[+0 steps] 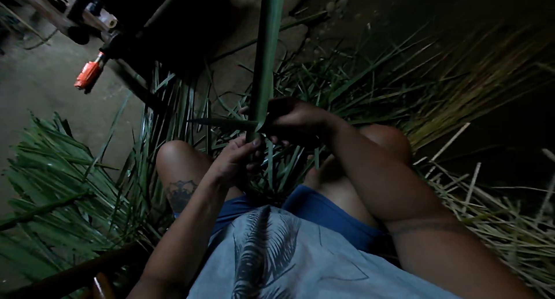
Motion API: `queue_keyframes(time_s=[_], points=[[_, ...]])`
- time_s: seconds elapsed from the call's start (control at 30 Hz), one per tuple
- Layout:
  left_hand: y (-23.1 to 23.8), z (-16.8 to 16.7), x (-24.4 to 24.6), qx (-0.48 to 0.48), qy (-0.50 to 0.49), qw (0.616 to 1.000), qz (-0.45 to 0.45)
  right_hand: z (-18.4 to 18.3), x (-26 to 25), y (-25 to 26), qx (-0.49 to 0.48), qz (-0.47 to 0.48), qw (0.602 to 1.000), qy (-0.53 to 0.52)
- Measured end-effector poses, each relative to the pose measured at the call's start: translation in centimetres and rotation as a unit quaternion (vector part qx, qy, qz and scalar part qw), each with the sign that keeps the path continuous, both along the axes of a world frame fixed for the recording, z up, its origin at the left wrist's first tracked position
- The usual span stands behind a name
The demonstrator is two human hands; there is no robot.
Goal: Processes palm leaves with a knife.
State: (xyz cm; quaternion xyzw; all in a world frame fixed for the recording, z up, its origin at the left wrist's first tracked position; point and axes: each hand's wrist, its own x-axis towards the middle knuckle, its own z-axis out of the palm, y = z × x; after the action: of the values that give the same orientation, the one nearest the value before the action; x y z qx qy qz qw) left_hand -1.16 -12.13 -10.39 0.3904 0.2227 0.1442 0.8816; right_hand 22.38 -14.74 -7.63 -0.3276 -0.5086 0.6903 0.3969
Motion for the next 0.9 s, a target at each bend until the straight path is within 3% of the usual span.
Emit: queue_keyframes(time_s=[0.43, 0.63, 0.73, 0.9], points=[[0.3, -0.1, 0.1, -0.027, -0.021, 0.999, -0.04, 0.0, 0.5, -0.1, 0.031, -0.015, 0.999, 0.002], [-0.3, -0.5, -0.9, 0.0, -0.018, 0.998, -0.06, 0.5, 2.4, 0.6, 0.049, -0.127, 0.99, -0.036], [-0.8, -0.4, -1.1, 0.015, 0.014, 0.999, -0.038, -0.2, 3.0, 0.8, 0.081, -0.113, 0.99, 0.002], [-1.5, 0.9, -0.5, 0.153, 0.124, 0.979, 0.051, -0.7, 3.0, 1.1, 0.046, -0.11, 0.992, 0.028]])
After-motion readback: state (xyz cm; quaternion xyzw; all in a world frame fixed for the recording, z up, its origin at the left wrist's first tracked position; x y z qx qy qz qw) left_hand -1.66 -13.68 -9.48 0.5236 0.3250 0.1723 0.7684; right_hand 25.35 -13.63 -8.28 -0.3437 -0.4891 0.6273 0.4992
